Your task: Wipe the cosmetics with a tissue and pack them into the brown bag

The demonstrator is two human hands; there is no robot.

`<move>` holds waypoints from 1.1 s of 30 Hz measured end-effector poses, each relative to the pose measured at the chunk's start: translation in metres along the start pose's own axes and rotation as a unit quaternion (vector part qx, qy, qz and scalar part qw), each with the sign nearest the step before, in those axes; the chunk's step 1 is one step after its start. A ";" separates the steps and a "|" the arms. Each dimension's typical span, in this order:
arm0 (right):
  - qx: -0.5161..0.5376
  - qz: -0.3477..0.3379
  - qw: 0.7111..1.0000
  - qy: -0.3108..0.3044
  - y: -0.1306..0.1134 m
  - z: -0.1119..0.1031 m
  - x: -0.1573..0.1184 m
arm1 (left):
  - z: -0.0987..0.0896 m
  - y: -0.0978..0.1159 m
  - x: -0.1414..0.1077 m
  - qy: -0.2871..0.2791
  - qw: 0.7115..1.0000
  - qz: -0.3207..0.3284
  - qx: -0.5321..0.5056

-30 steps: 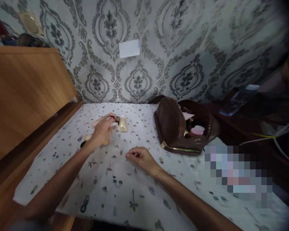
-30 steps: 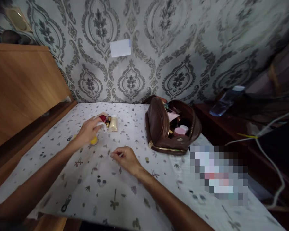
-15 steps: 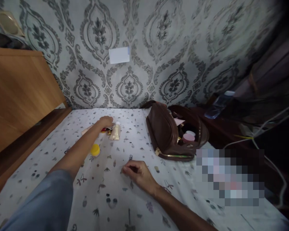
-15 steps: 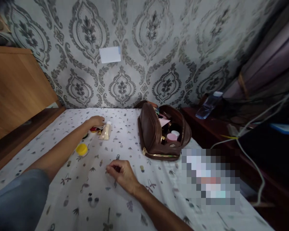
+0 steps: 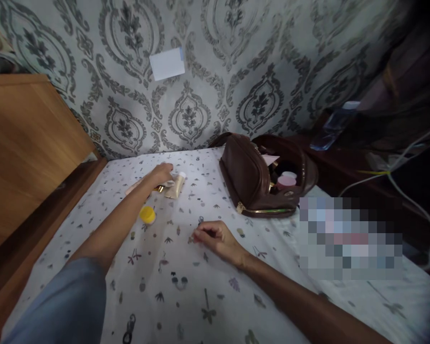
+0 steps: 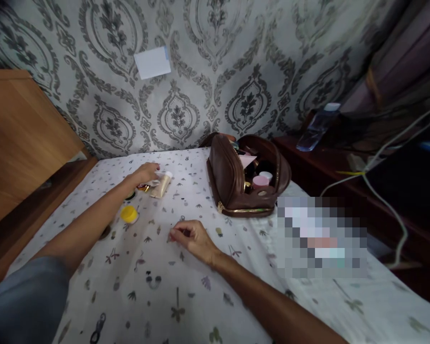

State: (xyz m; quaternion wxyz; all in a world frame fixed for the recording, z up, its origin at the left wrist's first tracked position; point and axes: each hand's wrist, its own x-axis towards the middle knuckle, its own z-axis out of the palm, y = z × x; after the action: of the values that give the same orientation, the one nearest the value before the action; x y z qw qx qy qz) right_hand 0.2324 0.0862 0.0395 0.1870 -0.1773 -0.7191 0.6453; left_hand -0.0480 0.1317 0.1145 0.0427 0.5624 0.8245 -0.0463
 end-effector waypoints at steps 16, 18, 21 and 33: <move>0.345 0.059 0.937 0.009 0.004 0.004 0.005 | 0.051 0.081 -0.129 0.184 0.831 0.060 -0.521; 0.350 0.051 0.935 0.027 0.006 0.004 0.005 | 0.063 0.086 -0.135 0.215 0.830 0.053 -0.512; 0.348 0.042 0.936 0.032 0.008 0.004 0.004 | 0.074 0.089 -0.143 0.260 0.851 0.110 -0.443; 0.231 0.050 0.970 0.048 0.009 0.007 0.003 | 0.076 0.068 -0.134 0.277 0.828 -0.024 -0.486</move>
State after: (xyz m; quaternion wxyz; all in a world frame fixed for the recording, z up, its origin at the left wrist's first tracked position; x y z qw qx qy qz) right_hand 0.2261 0.0828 0.0299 0.2246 -0.1959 -0.5309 0.7933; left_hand 0.0650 0.0235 0.0536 0.0798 0.4380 0.7309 0.5173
